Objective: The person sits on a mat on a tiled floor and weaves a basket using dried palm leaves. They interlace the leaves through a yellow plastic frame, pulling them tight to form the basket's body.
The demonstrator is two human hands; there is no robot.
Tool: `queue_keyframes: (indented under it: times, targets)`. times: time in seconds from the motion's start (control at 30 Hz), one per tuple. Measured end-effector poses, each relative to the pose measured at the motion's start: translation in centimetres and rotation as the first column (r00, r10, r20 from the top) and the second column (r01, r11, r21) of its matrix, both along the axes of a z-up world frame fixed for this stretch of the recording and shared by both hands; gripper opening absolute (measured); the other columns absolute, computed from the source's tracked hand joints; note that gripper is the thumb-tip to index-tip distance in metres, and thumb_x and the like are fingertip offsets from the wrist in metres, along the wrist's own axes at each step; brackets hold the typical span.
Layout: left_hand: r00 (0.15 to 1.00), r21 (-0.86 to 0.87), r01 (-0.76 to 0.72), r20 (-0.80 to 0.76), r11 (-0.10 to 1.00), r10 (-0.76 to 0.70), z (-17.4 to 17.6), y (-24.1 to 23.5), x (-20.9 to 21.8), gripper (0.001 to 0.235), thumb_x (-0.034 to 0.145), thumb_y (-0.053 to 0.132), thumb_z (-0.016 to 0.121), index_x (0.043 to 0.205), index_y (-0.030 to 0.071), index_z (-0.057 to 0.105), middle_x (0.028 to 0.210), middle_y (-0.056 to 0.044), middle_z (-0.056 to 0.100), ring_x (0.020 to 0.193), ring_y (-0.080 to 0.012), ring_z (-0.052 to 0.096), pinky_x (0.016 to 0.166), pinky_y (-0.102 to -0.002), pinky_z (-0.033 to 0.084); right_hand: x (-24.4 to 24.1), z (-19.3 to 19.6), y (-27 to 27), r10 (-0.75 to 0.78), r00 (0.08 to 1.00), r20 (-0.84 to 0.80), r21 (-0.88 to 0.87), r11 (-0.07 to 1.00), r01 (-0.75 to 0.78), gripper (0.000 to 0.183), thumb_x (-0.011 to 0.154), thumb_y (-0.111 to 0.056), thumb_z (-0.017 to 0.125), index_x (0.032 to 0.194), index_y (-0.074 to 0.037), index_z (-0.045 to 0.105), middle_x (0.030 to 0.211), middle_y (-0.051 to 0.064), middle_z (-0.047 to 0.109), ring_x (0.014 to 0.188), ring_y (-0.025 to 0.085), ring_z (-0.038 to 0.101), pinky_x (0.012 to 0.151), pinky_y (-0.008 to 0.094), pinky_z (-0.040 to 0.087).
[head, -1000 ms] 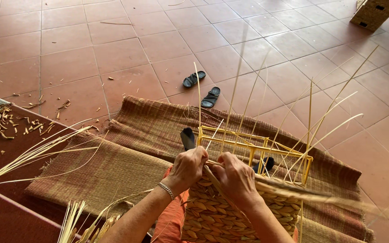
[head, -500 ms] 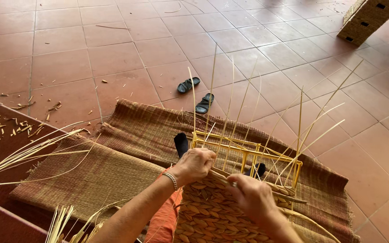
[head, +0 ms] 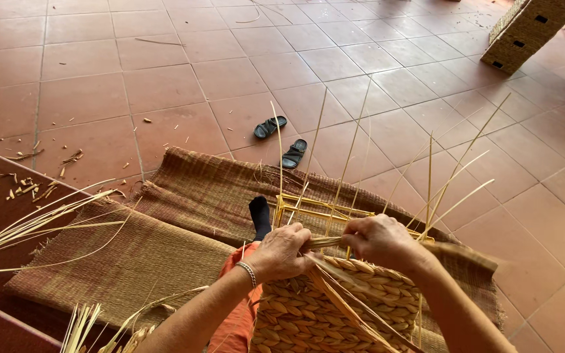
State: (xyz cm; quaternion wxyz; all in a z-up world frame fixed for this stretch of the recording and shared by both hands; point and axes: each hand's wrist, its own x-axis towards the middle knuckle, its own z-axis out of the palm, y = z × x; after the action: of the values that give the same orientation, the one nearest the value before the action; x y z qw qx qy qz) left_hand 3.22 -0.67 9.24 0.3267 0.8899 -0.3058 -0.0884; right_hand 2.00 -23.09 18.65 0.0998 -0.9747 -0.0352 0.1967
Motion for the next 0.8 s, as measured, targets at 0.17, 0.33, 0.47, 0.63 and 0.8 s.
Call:
queue_keyframes:
  times: [0.17,0.33,0.47,0.63,0.8]
  targets:
    - [0.997,-0.316,-0.052,0.038,0.947,0.067,-2.3,-0.2,0.7,0.024,0.103,0.019,0.054,0.120,0.004,0.059,0.108,-0.013,0.058,0.093,-0.0310,0.064,0.082,-0.044,0.052,0.5,-3.1,-3.0,0.017,0.999,0.048,0.222,0.975,-0.027,0.024,0.091,-0.040,0.067,0.100,-0.020,0.077,0.077,0.002,0.079,0.065,0.011,0.073,0.062,0.031,0.061]
    - [0.922,-0.370,0.180,0.387,0.912,-0.025,-3.2,0.9,0.4,0.018,0.088,0.000,0.064,0.102,0.002,0.054,0.102,-0.012,0.060,0.084,-0.0282,0.067,0.071,-0.035,0.058,-1.5,-8.3,-0.3,-0.107,0.950,0.292,0.217,0.975,0.043,0.035,0.091,-0.050,0.067,0.086,-0.015,0.066,0.065,0.002,0.068,0.052,0.014,0.059,0.050,0.031,0.054]
    - [0.905,-0.273,0.166,0.424,0.948,-0.036,-4.2,1.1,0.3,0.014,0.093,0.000,0.062,0.095,0.005,0.049,0.077,-0.012,0.056,0.070,-0.0286,0.063,0.062,-0.038,0.054,-1.8,-11.2,0.4,-0.020,0.790,0.613,0.125,0.990,-0.072,0.042,0.087,-0.050,0.071,0.072,-0.013,0.057,0.056,0.002,0.062,0.044,0.015,0.054,0.044,0.034,0.046]
    - [0.987,-0.163,-0.021,0.152,0.986,0.047,-4.5,-0.9,1.9,0.008,0.103,0.007,0.055,0.099,0.005,0.048,0.060,-0.007,0.054,0.050,-0.0233,0.059,0.053,-0.034,0.053,-3.9,-13.5,-0.3,-0.109,0.831,0.546,0.283,0.957,-0.060,0.042,0.088,-0.050,0.069,0.075,-0.012,0.057,0.054,-0.001,0.059,0.041,0.014,0.056,0.042,0.034,0.050]
    - [0.940,-0.315,-0.099,0.282,0.944,0.193,-5.0,-2.3,2.3,0.038,0.090,0.003,0.060,0.125,-0.002,0.047,0.075,-0.015,0.062,0.052,-0.0211,0.058,0.050,-0.033,0.050,-5.8,-13.3,-0.6,-0.125,0.727,0.675,0.431,0.867,-0.251,0.031,0.094,-0.039,0.065,0.100,-0.009,0.062,0.083,0.007,0.067,0.056,0.015,0.064,0.049,0.032,0.055]
